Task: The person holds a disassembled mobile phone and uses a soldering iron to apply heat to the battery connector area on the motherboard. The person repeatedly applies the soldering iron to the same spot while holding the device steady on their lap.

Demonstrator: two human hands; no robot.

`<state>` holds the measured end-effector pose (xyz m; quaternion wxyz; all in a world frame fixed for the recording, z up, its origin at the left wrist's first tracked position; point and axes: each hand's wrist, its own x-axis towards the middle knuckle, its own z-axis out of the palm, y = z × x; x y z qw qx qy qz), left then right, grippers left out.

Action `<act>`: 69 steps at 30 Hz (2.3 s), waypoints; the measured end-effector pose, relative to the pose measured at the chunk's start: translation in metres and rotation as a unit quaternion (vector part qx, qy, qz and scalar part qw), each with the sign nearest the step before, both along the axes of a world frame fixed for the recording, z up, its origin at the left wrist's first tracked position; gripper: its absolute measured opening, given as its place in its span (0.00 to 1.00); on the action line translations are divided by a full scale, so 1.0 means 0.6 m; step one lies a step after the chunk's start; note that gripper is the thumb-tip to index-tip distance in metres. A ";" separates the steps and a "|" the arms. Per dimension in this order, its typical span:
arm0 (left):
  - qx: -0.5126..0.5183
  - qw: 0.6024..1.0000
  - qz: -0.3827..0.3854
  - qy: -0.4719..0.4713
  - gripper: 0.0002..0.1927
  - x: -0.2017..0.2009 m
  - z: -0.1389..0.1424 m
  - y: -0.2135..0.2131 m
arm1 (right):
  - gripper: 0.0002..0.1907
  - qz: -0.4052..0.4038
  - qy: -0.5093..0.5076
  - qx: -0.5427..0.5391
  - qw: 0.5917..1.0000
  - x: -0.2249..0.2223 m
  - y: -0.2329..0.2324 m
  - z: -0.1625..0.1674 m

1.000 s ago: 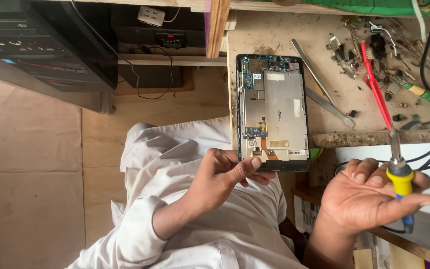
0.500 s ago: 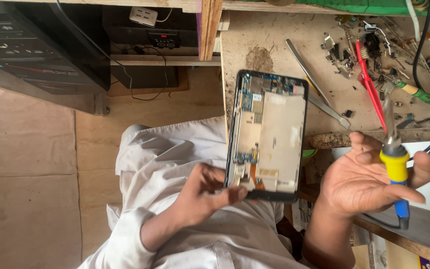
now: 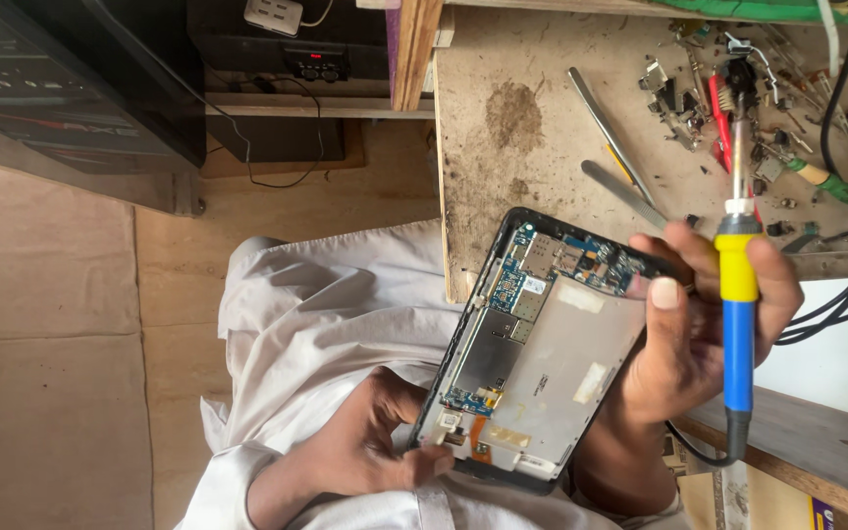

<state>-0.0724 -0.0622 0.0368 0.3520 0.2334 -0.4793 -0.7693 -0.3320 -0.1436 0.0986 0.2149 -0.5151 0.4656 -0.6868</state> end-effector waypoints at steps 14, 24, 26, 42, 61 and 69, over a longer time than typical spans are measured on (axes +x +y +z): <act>0.065 0.998 0.014 0.012 0.39 0.012 0.074 -0.116 | 0.22 0.077 0.007 0.017 0.997 0.021 0.030 -0.034; 0.100 0.992 0.070 -0.021 0.22 -0.024 0.088 -0.167 | 0.28 0.001 -0.047 -0.044 0.998 -0.046 -0.036 -0.051; 0.097 0.992 0.079 -0.018 0.22 -0.029 0.089 -0.177 | 0.28 0.033 -0.046 -0.025 0.998 -0.073 -0.045 -0.049; 0.117 0.986 0.118 -0.036 0.15 -0.093 0.087 -0.185 | 0.17 0.121 -0.169 -0.167 0.964 -0.195 -0.064 -0.088; 0.138 0.981 0.132 -0.022 0.14 -0.125 0.103 -0.166 | 0.19 0.180 0.002 -0.216 0.960 -0.187 -0.053 -0.074; 0.147 0.980 0.129 -0.024 0.15 -0.126 0.104 -0.162 | 0.18 0.197 0.007 -0.201 0.959 -0.187 -0.049 -0.069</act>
